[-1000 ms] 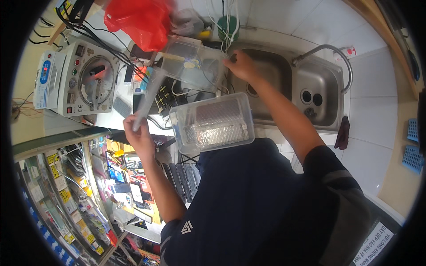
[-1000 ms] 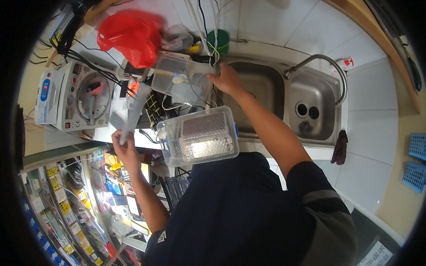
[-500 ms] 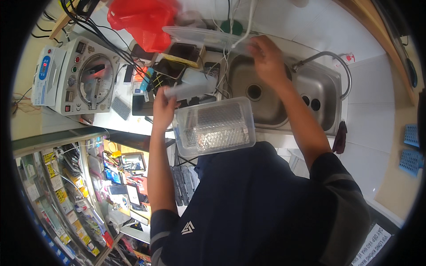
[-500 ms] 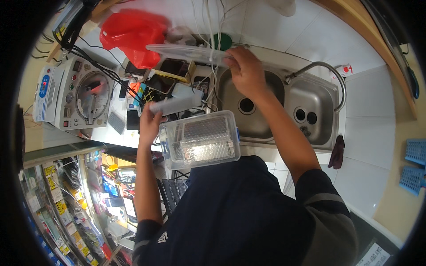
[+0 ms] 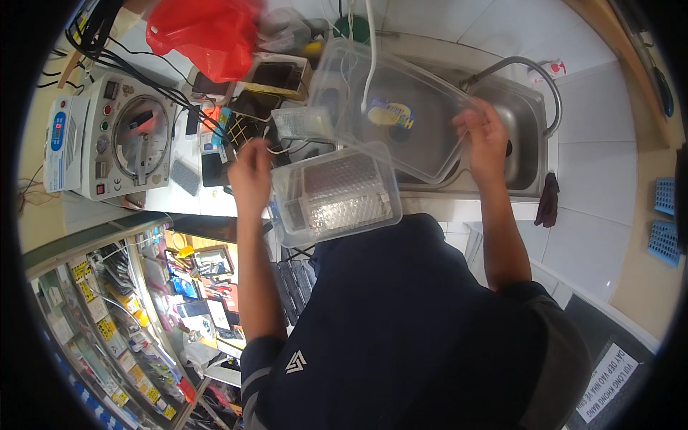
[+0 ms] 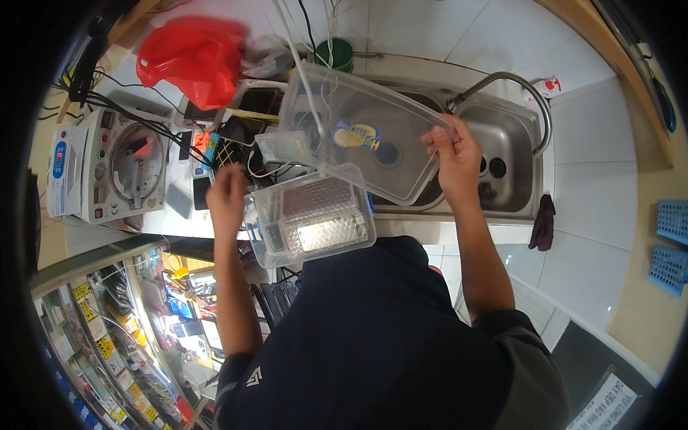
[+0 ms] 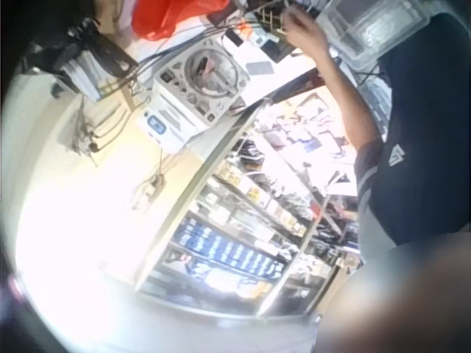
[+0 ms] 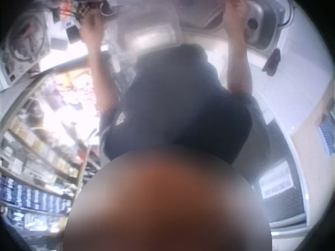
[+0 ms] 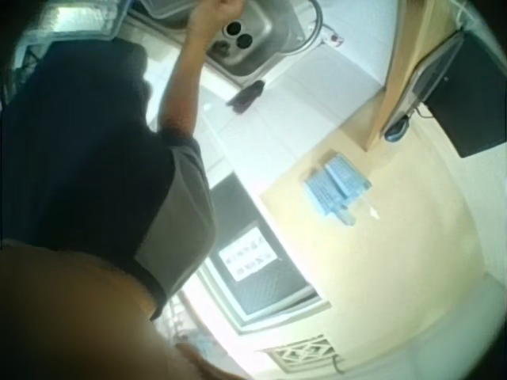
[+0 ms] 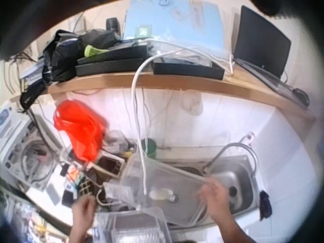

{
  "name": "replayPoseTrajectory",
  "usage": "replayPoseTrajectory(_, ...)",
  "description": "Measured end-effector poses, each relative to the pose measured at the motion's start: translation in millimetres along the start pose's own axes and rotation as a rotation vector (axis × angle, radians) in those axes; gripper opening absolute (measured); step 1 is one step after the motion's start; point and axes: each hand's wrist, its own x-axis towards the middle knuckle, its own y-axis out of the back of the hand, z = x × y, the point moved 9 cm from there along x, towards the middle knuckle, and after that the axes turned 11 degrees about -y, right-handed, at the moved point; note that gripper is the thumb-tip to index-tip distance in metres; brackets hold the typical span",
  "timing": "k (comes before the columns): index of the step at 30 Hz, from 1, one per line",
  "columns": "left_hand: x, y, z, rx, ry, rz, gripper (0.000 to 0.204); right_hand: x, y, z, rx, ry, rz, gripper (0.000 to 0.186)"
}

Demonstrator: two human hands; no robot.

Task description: The person handles a small electronic component, then uses a metal prying tool to separate the back cover from a smartphone. They remove the cover, set it aside, and later place a small part into a plastic container near a sink.

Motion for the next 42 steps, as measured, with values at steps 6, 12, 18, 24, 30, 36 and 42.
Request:
replayPoseTrajectory(6, -56, -79, 96, 0.451, -0.681, -0.272, 0.029, 19, 22, 13, 0.075, 0.013, 0.049, 0.031)
replayPoseTrajectory(12, -18, -55, 44, 0.143, -0.259, -0.465, 0.024, 16, 38, 10, 0.107, 0.006, 0.092, 0.032)
replayPoseTrajectory(18, 15, -56, 30, 0.114, -0.263, -0.479, 0.028, 12, 44, 23, 0.177, -0.071, 0.063, 0.035)
replayPoseTrajectory(24, 7, -54, 29, 0.116, -0.160, -0.438, 0.027, 13, 47, 27, 0.181, -0.058, 0.056, 0.035)
replayPoseTrajectory(30, -41, 1, 31, 0.071, -0.114, -0.201, 0.031, -4, -7, 48, 0.114, -0.277, -0.212, 0.032)
replayPoseTrajectory(36, -106, 32, -37, -0.207, 0.354, 0.114, 0.045, -36, -101, 75, -0.302, -0.072, -0.388, 0.043)
replayPoseTrajectory(42, -133, -4, -52, -0.058, 0.199, 0.294, 0.045, -41, -124, 82, -0.614, 0.191, -0.192, 0.044)
